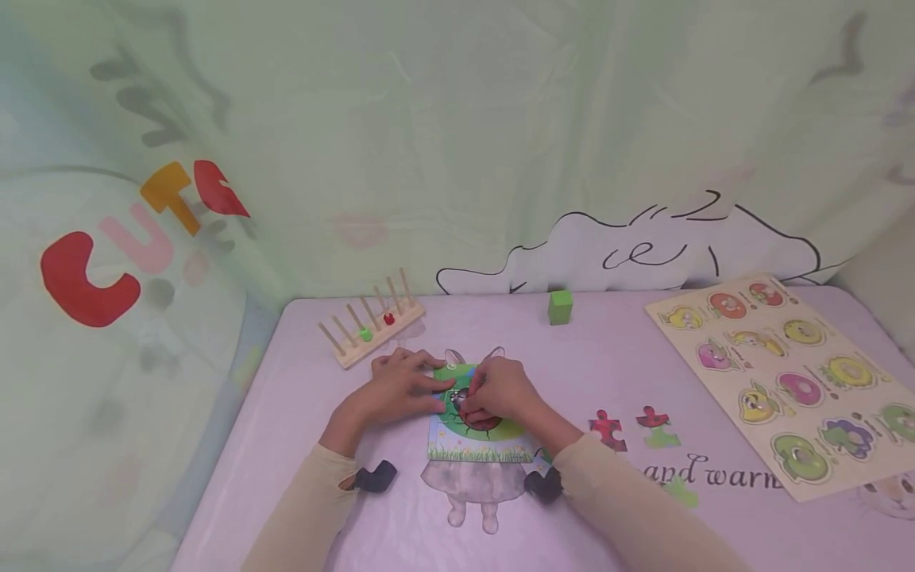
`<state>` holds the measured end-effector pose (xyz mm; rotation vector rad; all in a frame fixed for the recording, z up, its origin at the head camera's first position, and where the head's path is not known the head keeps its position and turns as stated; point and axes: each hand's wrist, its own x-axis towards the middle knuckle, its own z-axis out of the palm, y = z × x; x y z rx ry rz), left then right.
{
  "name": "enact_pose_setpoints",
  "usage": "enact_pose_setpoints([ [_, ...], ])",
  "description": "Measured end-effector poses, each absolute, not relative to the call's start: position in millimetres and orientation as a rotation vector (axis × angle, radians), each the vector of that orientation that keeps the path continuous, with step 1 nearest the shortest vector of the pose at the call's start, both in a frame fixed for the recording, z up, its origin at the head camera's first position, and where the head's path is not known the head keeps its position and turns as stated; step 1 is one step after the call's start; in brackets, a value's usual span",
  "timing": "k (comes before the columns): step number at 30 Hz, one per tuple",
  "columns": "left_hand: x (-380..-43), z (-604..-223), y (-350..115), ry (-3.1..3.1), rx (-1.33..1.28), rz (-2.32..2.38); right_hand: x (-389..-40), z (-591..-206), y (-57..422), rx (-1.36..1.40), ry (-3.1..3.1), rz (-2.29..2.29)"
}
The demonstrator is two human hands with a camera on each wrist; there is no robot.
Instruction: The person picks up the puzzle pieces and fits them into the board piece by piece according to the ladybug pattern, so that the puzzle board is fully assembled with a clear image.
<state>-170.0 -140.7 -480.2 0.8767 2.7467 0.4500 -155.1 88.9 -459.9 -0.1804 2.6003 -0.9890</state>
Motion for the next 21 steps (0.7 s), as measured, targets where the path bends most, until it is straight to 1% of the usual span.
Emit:
enact_pose_setpoints([
  [7,-167.9,-475.0,-137.0,2.758,0.84,0.444,-154.6,-455.6,87.5,-0.2,2.64,-0.96],
  [14,-169.3,-476.5,-136.3,2.756,0.832,0.421,-161.2,-454.5,98.3,-0.31,2.677,-0.943],
  [21,-167.9,-478.9,-136.2,2.763,0.824,0.4,-167.6,-458.8,98.7,-0.372,2.681,-0.784],
])
